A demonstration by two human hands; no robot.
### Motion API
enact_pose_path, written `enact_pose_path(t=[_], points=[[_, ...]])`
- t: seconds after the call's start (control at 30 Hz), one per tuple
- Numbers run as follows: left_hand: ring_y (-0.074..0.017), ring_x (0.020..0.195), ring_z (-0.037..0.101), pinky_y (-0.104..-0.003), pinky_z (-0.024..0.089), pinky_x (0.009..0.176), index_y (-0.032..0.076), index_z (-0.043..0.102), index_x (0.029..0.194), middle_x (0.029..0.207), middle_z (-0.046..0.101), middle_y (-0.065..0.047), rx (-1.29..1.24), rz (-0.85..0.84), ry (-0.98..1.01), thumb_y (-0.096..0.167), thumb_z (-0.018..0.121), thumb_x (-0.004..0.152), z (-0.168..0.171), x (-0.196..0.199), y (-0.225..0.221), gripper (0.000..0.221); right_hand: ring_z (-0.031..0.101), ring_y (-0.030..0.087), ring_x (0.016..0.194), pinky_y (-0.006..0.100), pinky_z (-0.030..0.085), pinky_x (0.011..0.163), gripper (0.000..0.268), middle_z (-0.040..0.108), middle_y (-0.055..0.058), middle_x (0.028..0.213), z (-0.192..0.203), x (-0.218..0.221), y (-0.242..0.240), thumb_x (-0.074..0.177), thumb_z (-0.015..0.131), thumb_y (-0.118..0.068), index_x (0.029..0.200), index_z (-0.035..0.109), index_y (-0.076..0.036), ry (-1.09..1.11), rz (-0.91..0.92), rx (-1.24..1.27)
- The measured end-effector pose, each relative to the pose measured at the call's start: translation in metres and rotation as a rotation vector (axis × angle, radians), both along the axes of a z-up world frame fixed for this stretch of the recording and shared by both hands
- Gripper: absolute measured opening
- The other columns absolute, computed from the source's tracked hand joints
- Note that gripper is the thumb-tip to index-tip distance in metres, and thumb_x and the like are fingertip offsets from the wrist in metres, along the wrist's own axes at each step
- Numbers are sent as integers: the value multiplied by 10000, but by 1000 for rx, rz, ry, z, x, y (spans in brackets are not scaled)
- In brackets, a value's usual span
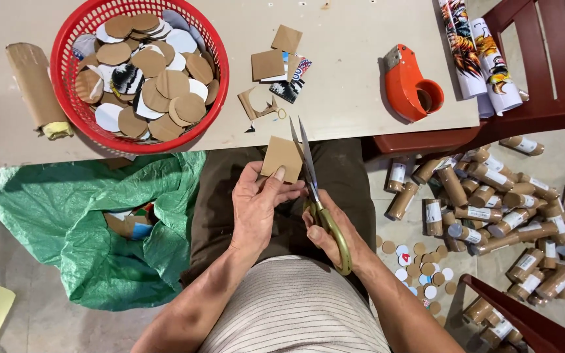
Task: Cutting circular shapes from cardboard pieces using scissors.
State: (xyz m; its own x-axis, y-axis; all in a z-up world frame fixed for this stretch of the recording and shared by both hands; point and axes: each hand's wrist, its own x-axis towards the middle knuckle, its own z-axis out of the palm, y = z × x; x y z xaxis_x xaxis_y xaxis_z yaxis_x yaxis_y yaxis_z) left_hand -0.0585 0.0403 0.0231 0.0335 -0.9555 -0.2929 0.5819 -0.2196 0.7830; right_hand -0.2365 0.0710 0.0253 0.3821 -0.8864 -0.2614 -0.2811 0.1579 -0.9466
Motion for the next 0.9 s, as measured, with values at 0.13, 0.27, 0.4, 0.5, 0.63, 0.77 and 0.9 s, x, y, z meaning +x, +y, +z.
enact_pose_path(t=[0.13,0.27,0.4,0.5,0.63,0.77,0.9], points=[[-272,867,760,-402,660,777,-11,551,1120,986,725,-185,-34,35,56,135,652,981,-3,-1,4,226,597,134,717,331,533,586,1118,525,26,799,-7,-2,4,739,477,-941,1371,473,-19,88,13,-110],[-268,907,757,-409,666,812,-18,559,1094,998,725,-189,-59,-4,39,126,649,992,-7,-4,6,199,590,138,727,339,523,600,1092,526,32,813,-4,-4,7,764,488,-928,1351,465,-8,90,22,-126],[-262,910,753,-397,652,804,-7,553,1089,1003,725,-188,-84,-23,42,120,645,992,-4,-6,8,185,547,105,593,294,480,501,1045,513,9,757,13,-1,8,793,431,-908,1336,473,-16,68,3,-115],[-261,916,765,-360,637,814,-3,568,1108,1019,737,-191,-50,-50,9,122,645,998,-6,-4,5,183,531,80,517,254,465,429,996,499,-8,707,9,-4,10,810,397,-905,1226,540,-10,45,-40,-103],[-264,905,775,-363,658,793,-14,595,1133,1018,750,-194,-85,-82,-1,118,649,986,-8,5,-1,205,490,71,483,241,427,411,987,472,-20,638,21,-9,11,817,386,-907,1172,572,-5,-8,-37,-60],[-264,863,774,-348,658,757,-29,598,1133,989,757,-190,-88,-208,-31,112,658,977,-5,22,-9,219,460,59,412,230,393,374,956,447,-47,538,18,-17,12,806,425,-890,1135,602,-10,-14,-32,-32],[-248,860,781,-332,660,740,-36,626,1145,968,772,-178,-65,-346,-155,115,664,956,10,43,-16,245,447,49,363,219,376,331,870,447,-63,493,15,-21,14,813,490,-831,1083,629,-15,-37,-13,14]])
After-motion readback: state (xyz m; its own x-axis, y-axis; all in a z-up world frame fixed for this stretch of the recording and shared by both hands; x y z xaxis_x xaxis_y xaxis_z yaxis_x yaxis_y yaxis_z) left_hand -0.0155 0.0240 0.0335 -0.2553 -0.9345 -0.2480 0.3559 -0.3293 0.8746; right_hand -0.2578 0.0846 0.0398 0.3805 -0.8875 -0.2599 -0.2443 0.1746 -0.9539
